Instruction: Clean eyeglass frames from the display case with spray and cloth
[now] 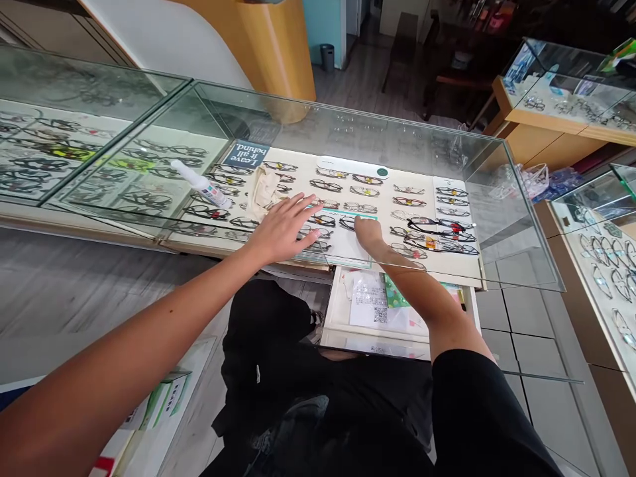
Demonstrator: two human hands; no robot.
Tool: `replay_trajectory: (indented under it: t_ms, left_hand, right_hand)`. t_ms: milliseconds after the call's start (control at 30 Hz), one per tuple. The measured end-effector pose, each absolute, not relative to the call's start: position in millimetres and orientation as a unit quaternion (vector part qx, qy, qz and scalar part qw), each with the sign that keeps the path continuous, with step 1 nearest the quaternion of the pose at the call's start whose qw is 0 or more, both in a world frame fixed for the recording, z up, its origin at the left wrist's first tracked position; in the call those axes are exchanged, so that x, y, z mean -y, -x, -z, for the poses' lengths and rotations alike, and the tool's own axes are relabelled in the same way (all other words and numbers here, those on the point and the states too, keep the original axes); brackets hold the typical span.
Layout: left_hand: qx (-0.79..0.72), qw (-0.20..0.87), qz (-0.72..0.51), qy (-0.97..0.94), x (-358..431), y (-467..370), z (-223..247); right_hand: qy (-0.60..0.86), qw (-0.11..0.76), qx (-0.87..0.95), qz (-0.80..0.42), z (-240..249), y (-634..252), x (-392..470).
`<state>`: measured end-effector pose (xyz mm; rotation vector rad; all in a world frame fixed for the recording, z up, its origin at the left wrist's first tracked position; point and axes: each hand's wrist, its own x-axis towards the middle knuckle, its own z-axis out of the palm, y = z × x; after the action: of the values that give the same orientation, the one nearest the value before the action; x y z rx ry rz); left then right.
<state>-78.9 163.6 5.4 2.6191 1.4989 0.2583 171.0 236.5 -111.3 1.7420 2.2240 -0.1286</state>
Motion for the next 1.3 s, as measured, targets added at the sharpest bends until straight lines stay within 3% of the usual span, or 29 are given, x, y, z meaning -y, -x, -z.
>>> replay_trajectory:
  t_ms: [400, 633, 833, 1000, 1167, 1300]
  left_hand:
    - [-0.491, 0.066, -0.093, -0.864, -162, 79, -6]
    - [-0.492, 0.063, -0.095, -0.863, -164, 79, -5]
    - [-0.493, 0.071, -0.103, -0.861, -165, 77, -4]
    - [-0.49, 0.07, -0.109, -0.862, -167, 77, -2]
    - [-0.491, 0.067, -0.106, -0.862, -168, 77, -1]
    - [-0.488, 0.061, -0.102, -0.864, -170, 77, 0]
  right_hand:
    - [-0.6, 0.172, -0.778, 0.064, 124, -164, -255]
    - [-0.595, 0.185, -0.779, 0.071, 106, -163, -244]
    - [-0.567, 0.185, -0.798, 0.086, 71, -158, -201]
    - [-0.494, 0.21, -0.828, 0.161, 41, -157, -115]
    - [-0.447, 0.188, -0.844, 0.227, -23, -186, -56]
    - [-0.598, 0.097, -0.791, 0.086, -83, -243, -84]
